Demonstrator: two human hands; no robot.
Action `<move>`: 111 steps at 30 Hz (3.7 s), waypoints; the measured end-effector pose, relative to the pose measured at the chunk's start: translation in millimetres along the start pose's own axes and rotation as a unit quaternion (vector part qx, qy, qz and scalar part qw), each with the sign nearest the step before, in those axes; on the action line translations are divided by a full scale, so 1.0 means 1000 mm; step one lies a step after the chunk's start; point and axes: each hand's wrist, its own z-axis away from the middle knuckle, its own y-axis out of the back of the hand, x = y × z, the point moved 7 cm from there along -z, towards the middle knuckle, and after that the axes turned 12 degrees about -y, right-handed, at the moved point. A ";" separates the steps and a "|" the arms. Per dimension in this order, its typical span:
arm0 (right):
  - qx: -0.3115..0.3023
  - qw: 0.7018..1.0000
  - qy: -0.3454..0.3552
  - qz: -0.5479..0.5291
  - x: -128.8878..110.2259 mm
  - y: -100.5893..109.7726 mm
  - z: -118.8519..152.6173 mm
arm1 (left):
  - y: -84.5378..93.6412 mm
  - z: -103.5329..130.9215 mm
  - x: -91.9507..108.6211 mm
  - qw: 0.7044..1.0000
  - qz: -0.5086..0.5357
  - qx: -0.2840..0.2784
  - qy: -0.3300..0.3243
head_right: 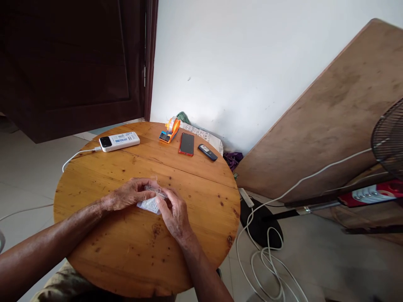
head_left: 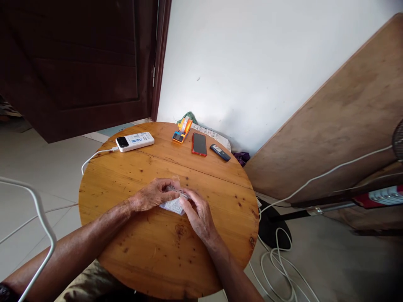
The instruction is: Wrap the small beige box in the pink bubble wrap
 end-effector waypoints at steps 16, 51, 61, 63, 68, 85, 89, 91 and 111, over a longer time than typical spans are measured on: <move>0.060 0.996 0.060 0.041 0.000 0.002 -0.006 | 0.003 -0.003 -0.006 0.997 -0.065 0.028 -0.041; -0.108 0.982 -0.087 -0.127 0.003 0.002 -0.036 | 0.007 -0.001 -0.008 0.994 -0.104 0.020 -0.032; -0.094 0.984 -0.081 -0.127 0.009 -0.001 -0.041 | 0.002 0.001 -0.002 0.992 -0.120 0.003 -0.032; -0.077 0.987 -0.067 -0.122 0.007 -0.002 -0.042 | 0.000 0.001 0.002 0.991 -0.128 -0.005 -0.038; -0.027 0.987 -0.060 -0.145 0.004 0.000 -0.044 | -0.002 0.000 -0.001 0.991 -0.128 -0.012 -0.032; -0.141 0.986 -0.033 -0.079 -0.004 0.013 -0.031 | 0.001 0.001 -0.004 0.990 -0.140 0.003 -0.029; -0.154 0.986 -0.016 -0.057 -0.006 0.012 -0.031 | 0.001 0.001 -0.004 0.990 -0.132 0.004 -0.041; -0.151 0.987 -0.016 -0.057 -0.006 0.011 -0.032 | 0.001 0.001 -0.002 0.990 -0.130 0.004 -0.049; 0.000 0.986 -0.077 -0.149 0.003 0.004 -0.043 | -0.002 -0.002 -0.001 0.995 -0.088 0.045 -0.008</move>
